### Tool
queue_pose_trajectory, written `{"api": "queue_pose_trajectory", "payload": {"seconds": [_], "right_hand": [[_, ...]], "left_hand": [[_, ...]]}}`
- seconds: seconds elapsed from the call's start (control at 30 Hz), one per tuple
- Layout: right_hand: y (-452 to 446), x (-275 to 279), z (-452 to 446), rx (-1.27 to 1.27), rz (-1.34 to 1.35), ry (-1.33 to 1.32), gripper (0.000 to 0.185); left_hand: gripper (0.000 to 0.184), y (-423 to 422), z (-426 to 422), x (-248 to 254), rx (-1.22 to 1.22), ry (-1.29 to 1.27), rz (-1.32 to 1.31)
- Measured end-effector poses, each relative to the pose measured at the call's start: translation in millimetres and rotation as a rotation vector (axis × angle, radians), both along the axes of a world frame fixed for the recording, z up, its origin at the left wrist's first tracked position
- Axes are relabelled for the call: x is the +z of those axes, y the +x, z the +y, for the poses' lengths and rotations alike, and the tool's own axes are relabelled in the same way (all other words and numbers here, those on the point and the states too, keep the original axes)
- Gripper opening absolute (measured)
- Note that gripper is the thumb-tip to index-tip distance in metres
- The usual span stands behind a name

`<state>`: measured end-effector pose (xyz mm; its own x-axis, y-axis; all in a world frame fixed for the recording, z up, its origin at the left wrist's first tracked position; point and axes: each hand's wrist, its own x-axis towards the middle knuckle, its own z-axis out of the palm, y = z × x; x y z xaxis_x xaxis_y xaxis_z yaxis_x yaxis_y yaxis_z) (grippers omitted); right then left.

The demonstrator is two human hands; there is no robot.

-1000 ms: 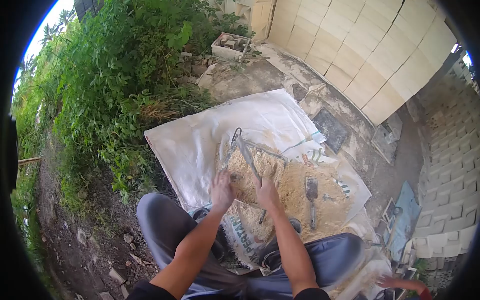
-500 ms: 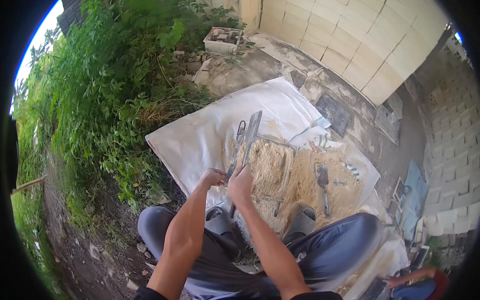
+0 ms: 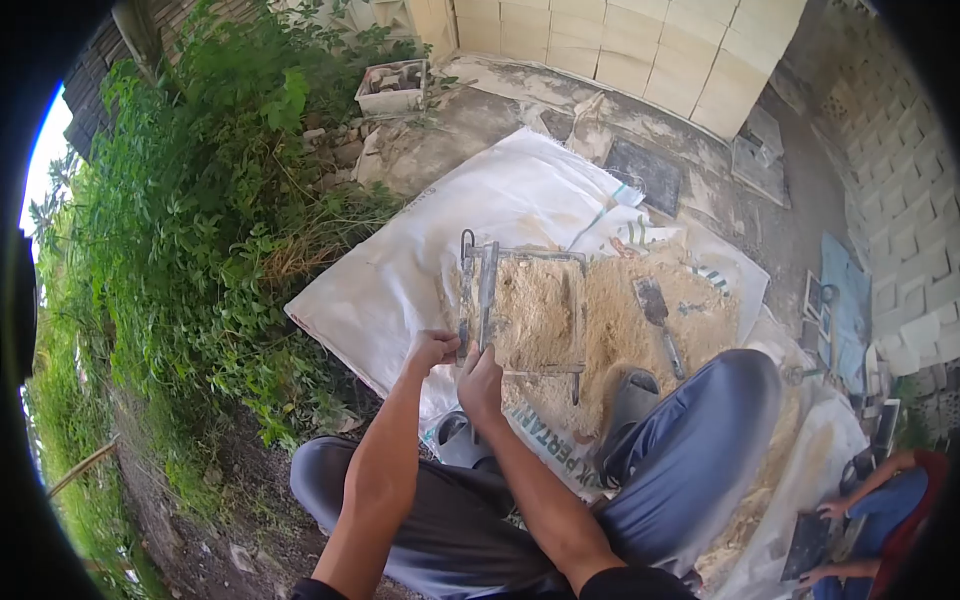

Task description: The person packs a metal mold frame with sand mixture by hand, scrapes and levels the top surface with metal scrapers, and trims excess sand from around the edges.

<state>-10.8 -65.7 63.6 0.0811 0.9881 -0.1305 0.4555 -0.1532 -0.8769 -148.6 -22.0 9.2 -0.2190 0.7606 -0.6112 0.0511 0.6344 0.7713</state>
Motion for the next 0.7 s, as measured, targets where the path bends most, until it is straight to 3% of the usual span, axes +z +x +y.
{"api": "queue_pose_trajectory", "payload": {"seconds": [0.07, 0.13, 0.3, 0.53, 0.7], "right_hand": [[-1, -20, -14, -0.031, -0.001, -0.016, 0.037], [-3, -81, -38, 0.057, -0.165, -0.097, 0.034], [0, -80, -43, 0.043, -0.153, -0.078, 0.032], [-11, -23, -3, -0.044, -0.073, 0.062, 0.037], [-6, -54, -2, 0.046, -0.128, -0.233, 0.044]], "left_hand": [[0.035, -2, 2, -1, -0.036, -0.011, -0.007], [0.035, -11, -2, -30, 0.022, 0.048, -0.153], [0.033, -11, -4, -41, 0.016, 0.059, -0.176], [0.033, -10, -3, -32, 0.008, 0.037, -0.140], [0.035, -10, -4, -29, 0.017, 0.051, -0.180]]}}
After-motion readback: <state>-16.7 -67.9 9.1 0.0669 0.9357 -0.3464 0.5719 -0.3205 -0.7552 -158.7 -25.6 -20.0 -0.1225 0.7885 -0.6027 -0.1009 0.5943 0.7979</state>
